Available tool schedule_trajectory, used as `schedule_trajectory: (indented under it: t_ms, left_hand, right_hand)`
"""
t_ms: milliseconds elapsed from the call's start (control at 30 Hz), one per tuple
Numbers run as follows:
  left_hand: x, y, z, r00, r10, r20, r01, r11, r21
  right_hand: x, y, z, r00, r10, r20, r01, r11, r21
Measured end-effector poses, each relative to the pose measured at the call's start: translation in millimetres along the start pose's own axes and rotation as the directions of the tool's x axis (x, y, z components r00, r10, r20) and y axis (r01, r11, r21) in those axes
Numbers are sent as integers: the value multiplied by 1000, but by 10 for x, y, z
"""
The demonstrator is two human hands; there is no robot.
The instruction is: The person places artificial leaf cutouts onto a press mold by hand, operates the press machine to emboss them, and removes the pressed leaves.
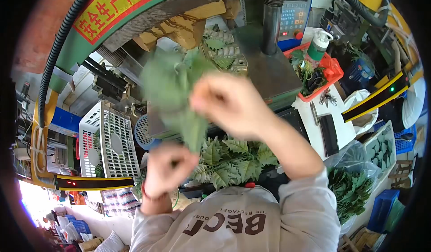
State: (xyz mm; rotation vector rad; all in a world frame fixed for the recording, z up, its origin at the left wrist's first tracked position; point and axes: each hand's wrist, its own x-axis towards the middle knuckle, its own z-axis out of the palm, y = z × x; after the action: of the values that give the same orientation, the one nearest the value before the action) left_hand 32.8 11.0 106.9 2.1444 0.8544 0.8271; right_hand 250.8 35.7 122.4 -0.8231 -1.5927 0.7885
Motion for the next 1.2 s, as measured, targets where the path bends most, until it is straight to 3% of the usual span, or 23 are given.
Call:
schedule_trajectory:
  t_ms: [33,67,100,167,200,233,300,333,400,433,567,733,800,833,900,1067,1200]
  left_hand:
    - [-283,22,5,991,-21,129,30,997,-70]
    - [-570,-6,92,990,-87,115,99,989,-110]
    - [-734,-63,154,973,-160,165,173,983,-66]
    - [-979,-244,296,948,-238,211,249,968,-32]
    - [-1113,-376,371,921,-332,204,261,915,308]
    - [-1266,-484,431,892,-417,174,233,755,612]
    - [-1620,-648,522,848,-492,196,276,727,629]
    - [-1804,-715,565,804,-562,194,323,688,650]
    - [-2049,-848,634,704,-686,184,397,595,699]
    - [-2099,-913,692,705,-685,184,396,595,699]
    - [-2208,-1034,1008,767,-642,-21,533,618,578]
    - [-2131,-999,1008,733,-680,25,531,595,604]
    - [-2125,-995,1015,734,-679,14,533,589,608]
    - [-2126,-998,1026,735,-678,16,527,587,614]
    - [-2141,-1003,1038,731,-682,22,522,580,626]
    - [-2128,-988,991,782,-623,0,518,650,556]
    - [-2149,-1011,985,802,-598,-6,499,665,556]
  right_hand:
    - [-268,-119,-25,984,-146,102,161,976,-147]
    - [-531,-289,-43,990,-9,141,34,984,-176]
    - [-678,-262,-25,990,-5,138,29,983,-179]
    - [-978,-21,58,973,168,159,-83,893,-442]
    - [-1146,84,98,954,261,150,-135,817,-560]
    - [-1306,105,110,927,353,127,-184,723,-665]
    - [-1532,-15,-20,973,220,-67,-204,689,-696]
    - [-1765,5,-181,972,224,-63,-204,687,-698]
    - [-2424,172,-475,734,675,-71,-326,259,-909]
    - [-2632,291,-481,735,674,-72,-327,258,-909]
    - [-3209,793,-470,755,512,-410,-553,160,-818]
    - [-3257,834,-602,701,629,-337,-589,245,-770]
    - [-3173,656,-724,683,693,-231,-661,453,-598]
    - [-3198,700,-734,693,687,-219,-649,461,-606]
    - [-3290,789,-683,769,571,-288,-528,312,-790]
    - [-3298,813,-616,722,586,-368,-573,207,-793]
    - [-3310,828,-632,713,604,-356,-569,203,-797]
